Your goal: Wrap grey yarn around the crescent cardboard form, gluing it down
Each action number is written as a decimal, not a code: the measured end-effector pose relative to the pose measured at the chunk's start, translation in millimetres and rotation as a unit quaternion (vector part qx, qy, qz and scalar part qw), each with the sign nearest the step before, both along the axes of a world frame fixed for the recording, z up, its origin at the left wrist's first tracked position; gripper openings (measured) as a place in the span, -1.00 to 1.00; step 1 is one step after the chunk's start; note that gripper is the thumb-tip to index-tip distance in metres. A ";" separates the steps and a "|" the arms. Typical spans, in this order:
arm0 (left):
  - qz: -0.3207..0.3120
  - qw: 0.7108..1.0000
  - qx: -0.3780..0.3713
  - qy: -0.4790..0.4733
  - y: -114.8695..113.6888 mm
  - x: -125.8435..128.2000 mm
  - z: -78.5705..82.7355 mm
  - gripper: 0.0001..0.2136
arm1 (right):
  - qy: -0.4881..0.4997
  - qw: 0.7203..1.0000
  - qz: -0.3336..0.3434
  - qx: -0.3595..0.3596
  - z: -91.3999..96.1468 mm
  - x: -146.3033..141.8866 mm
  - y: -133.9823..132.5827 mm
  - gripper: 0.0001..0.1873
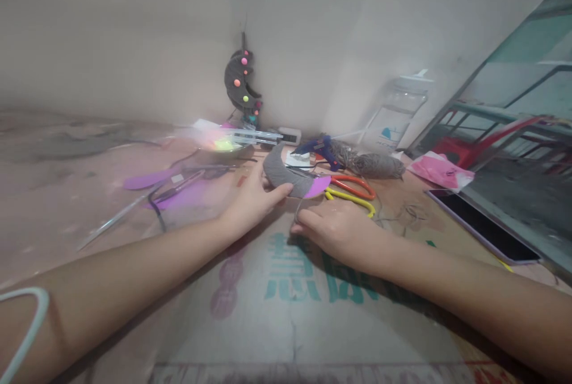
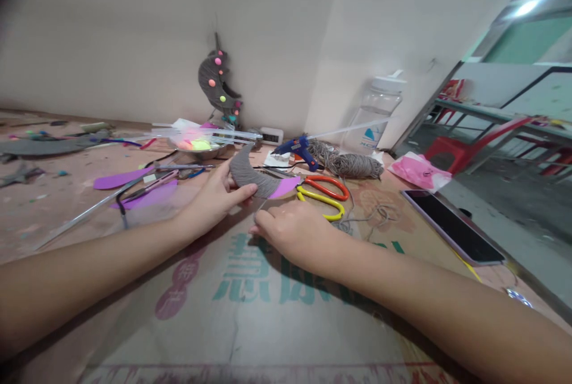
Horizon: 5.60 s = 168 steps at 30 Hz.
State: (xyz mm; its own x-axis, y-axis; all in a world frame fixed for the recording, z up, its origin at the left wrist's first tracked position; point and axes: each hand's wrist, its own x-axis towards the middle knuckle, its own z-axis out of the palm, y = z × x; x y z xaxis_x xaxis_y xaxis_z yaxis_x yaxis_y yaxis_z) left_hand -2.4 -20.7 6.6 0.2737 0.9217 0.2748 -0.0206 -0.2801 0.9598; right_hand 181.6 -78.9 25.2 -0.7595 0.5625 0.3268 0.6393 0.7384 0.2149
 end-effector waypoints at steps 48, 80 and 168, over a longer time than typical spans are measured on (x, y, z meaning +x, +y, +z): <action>-0.051 0.969 0.114 0.216 -18.3 -3.2 -2.9 -0.63 | 0.482 0.741 -0.181 -0.431 39.7 67.0 22.6 -0.50; -0.064 0.969 0.142 0.194 -18.5 -3.6 -2.6 -0.62 | 0.382 0.801 -0.181 -0.425 15.3 53.9 23.4 -0.70; -0.065 0.977 0.152 0.132 -17.5 -1.8 -2.5 -0.75 | 0.496 0.782 -0.144 -0.349 -5.5 24.2 -3.3 -0.79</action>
State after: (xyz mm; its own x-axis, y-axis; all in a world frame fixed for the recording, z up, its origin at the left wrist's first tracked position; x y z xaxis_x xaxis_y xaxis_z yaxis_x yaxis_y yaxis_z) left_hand -4.3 -38.2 4.1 0.4811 0.7614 0.4345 0.1622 -0.5644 0.8094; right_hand 205.8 -82.2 19.7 -0.1358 0.9679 0.2113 0.3976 0.2486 -0.8832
